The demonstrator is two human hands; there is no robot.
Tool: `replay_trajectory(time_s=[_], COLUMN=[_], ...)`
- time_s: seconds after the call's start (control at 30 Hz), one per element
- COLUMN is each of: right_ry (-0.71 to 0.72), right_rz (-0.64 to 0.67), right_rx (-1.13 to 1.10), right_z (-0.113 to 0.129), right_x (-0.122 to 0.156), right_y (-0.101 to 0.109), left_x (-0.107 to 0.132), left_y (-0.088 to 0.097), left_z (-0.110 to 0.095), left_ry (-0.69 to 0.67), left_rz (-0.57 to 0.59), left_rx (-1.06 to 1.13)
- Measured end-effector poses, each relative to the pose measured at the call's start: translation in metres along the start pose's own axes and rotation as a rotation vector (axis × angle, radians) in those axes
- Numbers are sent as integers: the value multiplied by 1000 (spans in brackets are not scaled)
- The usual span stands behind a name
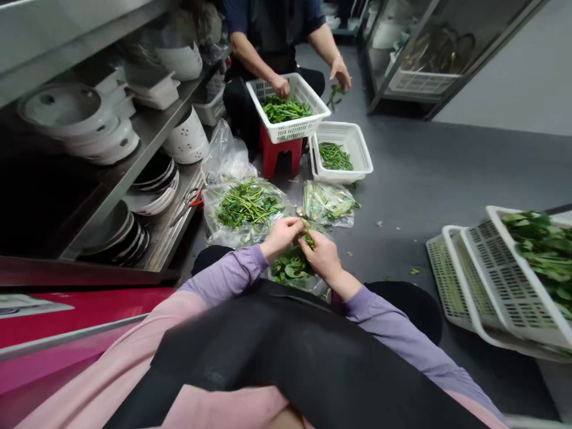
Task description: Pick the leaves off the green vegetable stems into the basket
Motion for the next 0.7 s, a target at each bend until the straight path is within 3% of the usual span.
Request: replay_trajectory(time_s=[0.1,0.2,0.3,0.4,0.47,0.53,0.63,0.7], right_ry=[-93,-268,-430,-586,-681,-717,-598,-487], right_rz=[18,16,-12,-90,-182,-235,-173,-98], right_rx=[-90,-343,-667,-925,-1009,-1037,-986,-891], right_z=[-2,-11,-18,-27,-38,-49,-55,-51], right_x=[-5,-10,-12,-8,-3,3,10,15], right_y=[-1,-3,-10,-16,-12,0,28,44], left_x=[-1,-2,-1,9,14,11,-10,-25], left_y=[7,14,15,12,21,48,103,117], left_z=[1,0,-7,-23,-40,-55,-64,-61], left_ry=[175,274,169,-83,-272,-374,-267,-156], left_rz=[84,145,116,48,-50,-229,-568,-629], left_rx=[49,85,73,-42,-168,-316,-587,-692])
Point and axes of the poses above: each hand's wrist, its own x-axis away from the middle knuckle, its own y-axis out of the back of the hand, z = x × y, the point moved 6 cm from there along -x, towards the middle knuckle, and after that the axes turned 6 degrees about y, right-handed, at the moved point
